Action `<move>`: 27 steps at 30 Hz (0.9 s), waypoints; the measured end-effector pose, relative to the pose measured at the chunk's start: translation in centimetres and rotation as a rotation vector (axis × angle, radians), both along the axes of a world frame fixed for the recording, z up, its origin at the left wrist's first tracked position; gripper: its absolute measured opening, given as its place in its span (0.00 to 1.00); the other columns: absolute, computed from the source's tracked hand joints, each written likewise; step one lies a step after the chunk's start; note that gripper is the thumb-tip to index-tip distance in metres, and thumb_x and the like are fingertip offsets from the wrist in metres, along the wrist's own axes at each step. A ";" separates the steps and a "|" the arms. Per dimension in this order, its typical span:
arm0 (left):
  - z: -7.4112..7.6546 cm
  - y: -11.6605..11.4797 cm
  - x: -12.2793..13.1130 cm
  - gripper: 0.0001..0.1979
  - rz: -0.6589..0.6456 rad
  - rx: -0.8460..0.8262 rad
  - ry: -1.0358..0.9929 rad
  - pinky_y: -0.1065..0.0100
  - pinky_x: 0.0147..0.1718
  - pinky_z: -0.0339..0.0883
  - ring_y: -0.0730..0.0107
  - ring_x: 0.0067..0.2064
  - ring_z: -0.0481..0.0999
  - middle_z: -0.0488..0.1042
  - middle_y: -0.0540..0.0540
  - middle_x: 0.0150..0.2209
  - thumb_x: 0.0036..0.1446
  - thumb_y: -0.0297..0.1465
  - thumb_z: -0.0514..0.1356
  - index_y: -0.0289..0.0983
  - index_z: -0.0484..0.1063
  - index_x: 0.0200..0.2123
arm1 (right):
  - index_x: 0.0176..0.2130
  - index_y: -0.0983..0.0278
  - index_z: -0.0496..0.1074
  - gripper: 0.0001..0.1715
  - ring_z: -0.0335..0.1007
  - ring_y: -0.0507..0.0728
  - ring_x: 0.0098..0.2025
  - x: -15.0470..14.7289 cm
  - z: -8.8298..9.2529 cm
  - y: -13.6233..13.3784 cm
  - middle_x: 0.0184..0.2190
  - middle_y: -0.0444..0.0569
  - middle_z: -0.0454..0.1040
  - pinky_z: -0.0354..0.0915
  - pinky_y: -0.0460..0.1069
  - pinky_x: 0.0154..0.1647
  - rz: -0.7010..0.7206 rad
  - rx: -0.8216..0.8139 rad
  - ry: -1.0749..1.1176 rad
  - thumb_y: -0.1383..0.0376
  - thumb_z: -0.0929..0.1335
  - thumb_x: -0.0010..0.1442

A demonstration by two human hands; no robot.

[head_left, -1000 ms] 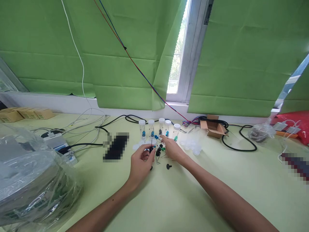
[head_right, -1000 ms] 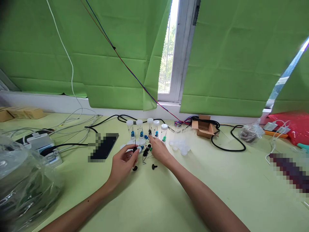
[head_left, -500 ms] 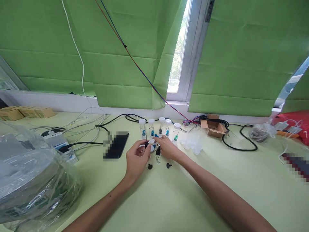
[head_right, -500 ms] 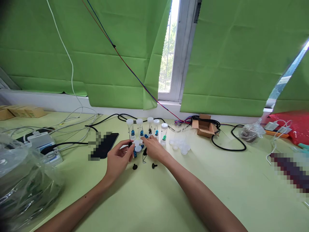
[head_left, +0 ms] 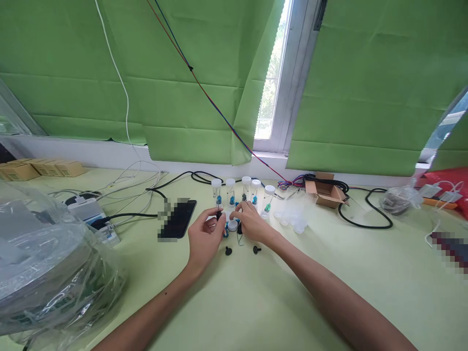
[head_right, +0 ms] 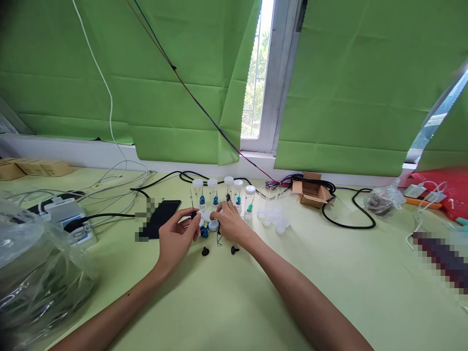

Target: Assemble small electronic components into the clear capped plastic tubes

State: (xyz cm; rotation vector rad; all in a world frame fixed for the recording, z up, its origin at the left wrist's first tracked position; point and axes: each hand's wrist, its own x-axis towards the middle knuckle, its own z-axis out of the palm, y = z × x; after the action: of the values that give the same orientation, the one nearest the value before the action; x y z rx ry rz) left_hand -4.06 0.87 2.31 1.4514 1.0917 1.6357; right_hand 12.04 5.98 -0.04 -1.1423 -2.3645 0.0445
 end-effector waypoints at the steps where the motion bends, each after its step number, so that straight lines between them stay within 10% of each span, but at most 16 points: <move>1: 0.0 0.0 0.0 0.12 0.002 0.000 0.001 0.74 0.17 0.63 0.75 0.20 0.68 0.70 0.53 0.20 0.53 0.36 0.65 0.36 0.73 0.39 | 0.45 0.61 0.74 0.30 0.55 0.60 0.46 0.0 0.1 0.0 0.44 0.53 0.62 0.58 0.55 0.52 -0.006 0.010 0.004 0.85 0.61 0.49; 27: 0.4 0.0 -0.2 0.11 0.038 0.037 0.015 0.74 0.17 0.62 0.76 0.19 0.66 0.67 0.54 0.18 0.54 0.35 0.64 0.36 0.73 0.39 | 0.43 0.67 0.74 0.17 0.56 0.61 0.47 -1.8 0.3 -0.1 0.43 0.56 0.65 0.60 0.54 0.49 -0.068 -0.008 -0.120 0.78 0.63 0.58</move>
State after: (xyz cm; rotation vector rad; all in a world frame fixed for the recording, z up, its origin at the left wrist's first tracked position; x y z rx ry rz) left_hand -4.30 0.85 2.74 1.4772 1.1087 1.6825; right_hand 10.26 5.89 0.21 -1.2604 -2.4294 -0.0393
